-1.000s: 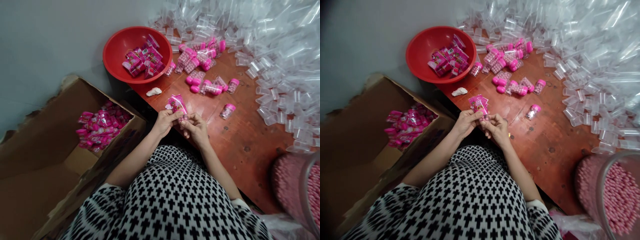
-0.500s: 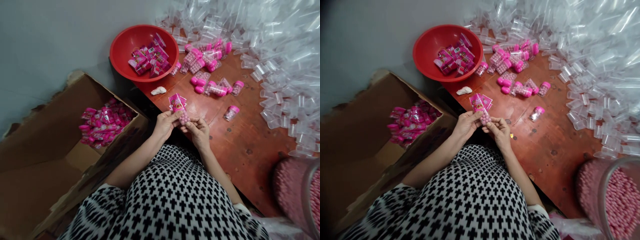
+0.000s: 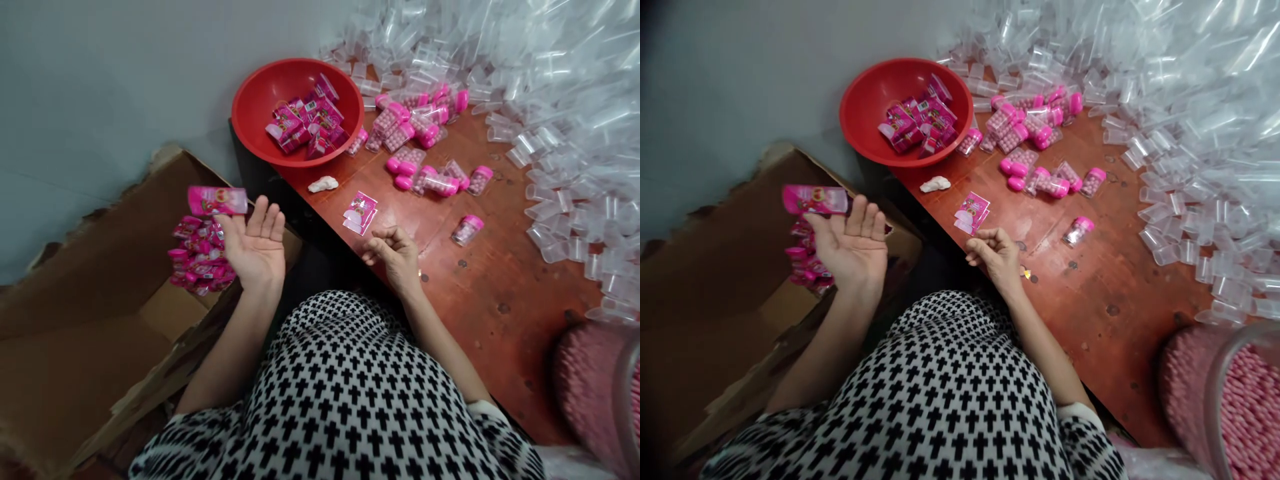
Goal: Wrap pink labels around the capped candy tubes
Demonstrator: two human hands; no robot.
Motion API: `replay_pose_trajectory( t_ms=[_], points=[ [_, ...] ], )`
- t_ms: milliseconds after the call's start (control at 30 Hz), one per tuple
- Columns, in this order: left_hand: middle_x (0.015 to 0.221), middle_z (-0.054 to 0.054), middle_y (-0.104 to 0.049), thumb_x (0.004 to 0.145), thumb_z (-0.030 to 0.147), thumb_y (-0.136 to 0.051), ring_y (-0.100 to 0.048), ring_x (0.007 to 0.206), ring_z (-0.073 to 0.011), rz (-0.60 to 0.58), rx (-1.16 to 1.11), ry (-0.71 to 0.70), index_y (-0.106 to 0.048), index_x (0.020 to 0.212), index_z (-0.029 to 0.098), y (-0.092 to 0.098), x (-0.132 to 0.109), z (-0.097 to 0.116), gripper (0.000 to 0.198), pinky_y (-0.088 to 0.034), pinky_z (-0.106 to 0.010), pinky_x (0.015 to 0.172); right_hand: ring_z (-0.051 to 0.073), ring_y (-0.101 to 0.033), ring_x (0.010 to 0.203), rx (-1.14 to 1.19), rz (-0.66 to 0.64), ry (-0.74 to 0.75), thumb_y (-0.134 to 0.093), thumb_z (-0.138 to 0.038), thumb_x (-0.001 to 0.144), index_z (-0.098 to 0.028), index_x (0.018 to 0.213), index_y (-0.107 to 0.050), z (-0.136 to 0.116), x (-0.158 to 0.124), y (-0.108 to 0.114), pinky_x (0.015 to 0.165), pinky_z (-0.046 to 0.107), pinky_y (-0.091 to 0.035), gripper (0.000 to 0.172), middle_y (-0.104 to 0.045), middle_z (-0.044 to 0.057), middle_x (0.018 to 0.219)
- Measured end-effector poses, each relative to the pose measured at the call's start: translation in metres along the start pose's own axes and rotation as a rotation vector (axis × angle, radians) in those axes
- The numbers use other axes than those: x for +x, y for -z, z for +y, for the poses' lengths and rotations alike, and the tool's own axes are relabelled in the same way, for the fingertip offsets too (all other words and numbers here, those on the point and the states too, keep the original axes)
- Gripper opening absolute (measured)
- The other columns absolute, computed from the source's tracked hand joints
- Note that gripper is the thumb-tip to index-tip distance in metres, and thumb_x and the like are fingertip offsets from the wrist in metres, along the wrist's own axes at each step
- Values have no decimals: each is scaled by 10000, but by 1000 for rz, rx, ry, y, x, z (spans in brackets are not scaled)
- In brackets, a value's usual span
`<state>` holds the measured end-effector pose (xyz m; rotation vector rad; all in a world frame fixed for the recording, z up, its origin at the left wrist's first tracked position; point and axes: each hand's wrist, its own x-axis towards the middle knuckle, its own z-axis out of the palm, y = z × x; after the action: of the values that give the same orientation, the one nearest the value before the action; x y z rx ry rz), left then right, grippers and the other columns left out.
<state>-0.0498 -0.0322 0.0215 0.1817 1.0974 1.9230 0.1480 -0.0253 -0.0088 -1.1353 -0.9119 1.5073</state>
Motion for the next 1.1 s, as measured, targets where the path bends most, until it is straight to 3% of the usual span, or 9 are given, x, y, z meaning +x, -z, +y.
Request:
replay_pose_trajectory(
  t_ms=[67,133,267,367,467,667,800,1000,1100],
  points=[
    [882,3,-761,944,484,-464,-707,866,-127,38,26,13,-587,924,194,7,10,-5,316,-536,-298,886,93,-630,464,-24,23,5,-777,-390,702,-194,799,-578,2,0,5,436,188,-519,296,-687,-40,629],
    [926,-15,-756,908,412,-557,-706,889,-146,-39,182,12,-606,1005,216,8,17,-25,225,-522,-325,912,90,-620,455,-49,34,5,-761,-405,724,-190,773,-573,4,0,9,435,187,-514,289,-670,-44,608],
    [1233,-72,-666,838,409,-650,-607,1149,-215,-493,904,-352,-659,1156,236,-5,24,-76,362,-420,-360,1040,87,-611,451,-93,42,-23,-758,-427,718,-189,763,-577,6,-1,10,433,185,-506,302,-668,-42,607],
    [1267,-83,-641,852,358,-642,-531,1214,-269,-698,1367,-630,-680,1158,239,-15,28,-98,330,-359,-417,1055,84,-602,444,-112,54,-42,-759,-439,714,-192,754,-573,5,-3,11,433,185,-501,311,-673,-39,607],
    [1187,-67,-676,883,348,-595,-540,1142,-271,-693,1513,-750,-714,1077,270,-21,28,-105,240,-366,-429,983,88,-602,450,-130,49,-49,-753,-456,716,-194,749,-569,5,-3,15,437,192,-499,321,-670,-37,604],
    [1030,-36,-718,905,345,-562,-560,1023,-235,-629,1422,-786,-741,888,256,-23,27,-112,201,-363,-406,924,85,-602,481,-195,25,5,-746,-473,719,-186,747,-588,-3,10,20,460,194,-487,329,-673,-28,625],
    [1015,-37,-721,909,339,-555,-558,1041,-238,-630,1413,-800,-740,883,249,-22,29,-115,208,-359,-401,931,86,-596,489,-217,2,54,-752,-510,698,-188,744,-582,-13,18,18,466,196,-481,368,-663,-31,616],
    [1249,-81,-648,871,366,-608,-516,1168,-285,-622,1525,-805,-697,1113,239,-22,31,-116,287,-357,-421,967,96,-596,493,-247,-24,48,-751,-526,693,-192,737,-579,-14,12,14,469,207,-483,378,-660,-26,612],
    [1227,-60,-665,879,359,-597,-532,1147,-277,-649,1536,-805,-719,1054,263,-23,31,-116,234,-368,-427,950,102,-603,504,-254,-34,33,-747,-512,704,-192,730,-572,-11,10,13,477,212,-484,365,-667,-17,627]
  ],
)
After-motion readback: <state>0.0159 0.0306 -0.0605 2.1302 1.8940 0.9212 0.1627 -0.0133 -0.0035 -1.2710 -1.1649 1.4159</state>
